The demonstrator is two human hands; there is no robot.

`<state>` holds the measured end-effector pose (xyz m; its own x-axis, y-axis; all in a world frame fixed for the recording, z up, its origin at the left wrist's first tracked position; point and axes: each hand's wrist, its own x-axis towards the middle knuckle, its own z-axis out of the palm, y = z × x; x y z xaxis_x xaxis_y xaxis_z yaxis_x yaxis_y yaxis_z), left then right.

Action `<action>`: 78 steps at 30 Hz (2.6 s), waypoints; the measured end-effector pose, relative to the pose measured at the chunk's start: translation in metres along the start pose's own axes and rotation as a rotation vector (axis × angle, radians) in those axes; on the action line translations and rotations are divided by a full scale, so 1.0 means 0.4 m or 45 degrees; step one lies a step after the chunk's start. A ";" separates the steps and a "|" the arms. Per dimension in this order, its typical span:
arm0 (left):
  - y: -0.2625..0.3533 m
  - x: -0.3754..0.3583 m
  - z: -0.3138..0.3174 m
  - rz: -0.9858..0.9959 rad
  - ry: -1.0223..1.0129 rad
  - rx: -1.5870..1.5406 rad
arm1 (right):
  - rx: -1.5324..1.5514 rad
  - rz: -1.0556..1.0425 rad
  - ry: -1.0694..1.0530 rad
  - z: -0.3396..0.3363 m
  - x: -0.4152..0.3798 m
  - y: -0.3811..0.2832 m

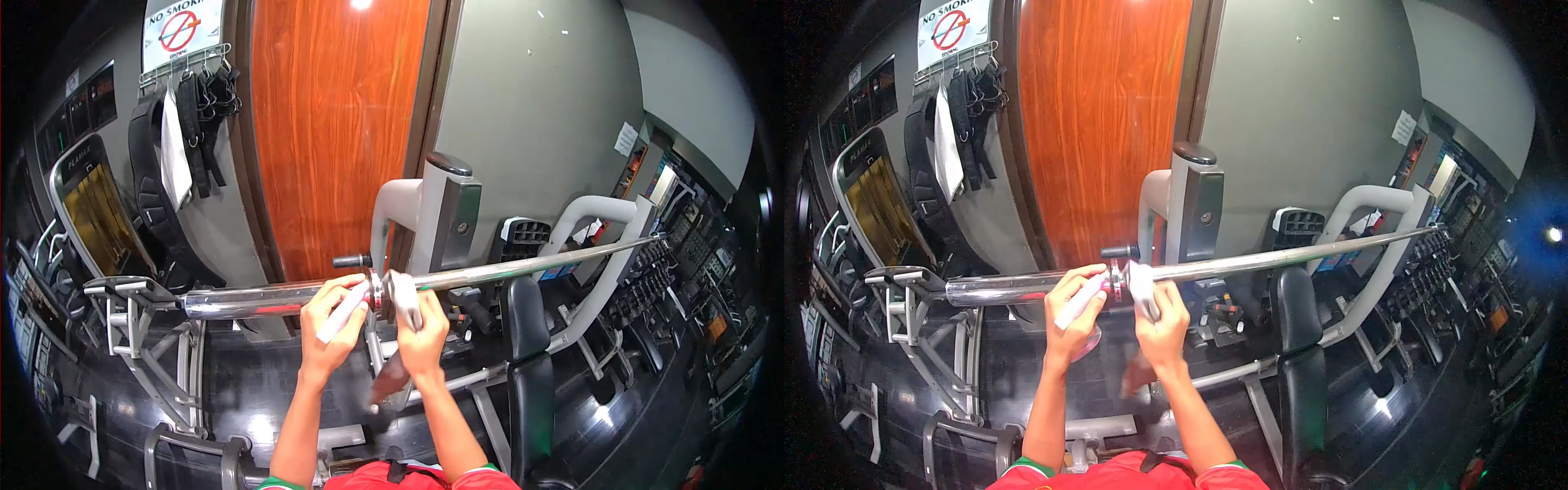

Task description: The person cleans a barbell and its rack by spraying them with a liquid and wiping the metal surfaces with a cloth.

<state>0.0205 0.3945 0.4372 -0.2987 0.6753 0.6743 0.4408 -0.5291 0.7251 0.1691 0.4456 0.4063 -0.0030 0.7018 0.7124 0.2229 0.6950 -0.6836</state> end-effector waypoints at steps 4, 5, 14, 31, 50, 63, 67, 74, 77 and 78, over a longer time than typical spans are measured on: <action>-0.001 0.001 -0.001 0.083 -0.006 0.003 | -0.361 -0.068 -0.322 -0.007 0.120 -0.081; 0.001 0.001 -0.004 0.072 -0.019 0.014 | -0.350 -0.048 -0.429 -0.018 0.150 -0.093; 0.003 -0.005 -0.013 -0.014 -0.081 -0.024 | -0.264 -0.087 -0.723 -0.023 0.205 -0.096; 0.071 -0.034 0.012 0.009 -0.007 0.098 | 0.277 0.398 -0.336 -0.158 -0.015 0.001; 0.120 -0.042 0.056 -0.119 0.010 0.383 | -0.446 -0.285 -0.531 -0.202 0.179 -0.065; 0.099 -0.018 -0.010 -0.423 -0.201 -0.093 | -0.780 -0.452 -0.723 -0.165 0.230 -0.050; 0.089 -0.004 -0.008 -0.428 -0.125 -0.313 | -0.818 -0.410 -0.789 -0.160 0.277 -0.055; 0.077 0.023 0.002 -0.473 -0.114 -0.360 | -0.535 -0.475 -1.136 -0.037 0.336 -0.033; 0.063 0.020 0.000 -0.490 -0.100 -0.362 | -0.888 -0.349 -1.253 -0.074 0.349 -0.043; 0.065 0.018 -0.003 -0.490 -0.102 -0.364 | -1.082 -0.283 -1.294 -0.085 0.353 -0.041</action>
<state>0.0287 0.3849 0.4610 -0.3234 0.8811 0.3452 0.0577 -0.3458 0.9365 0.1983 0.5279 0.5234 -0.7528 0.6493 0.1087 0.6535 0.7569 0.0040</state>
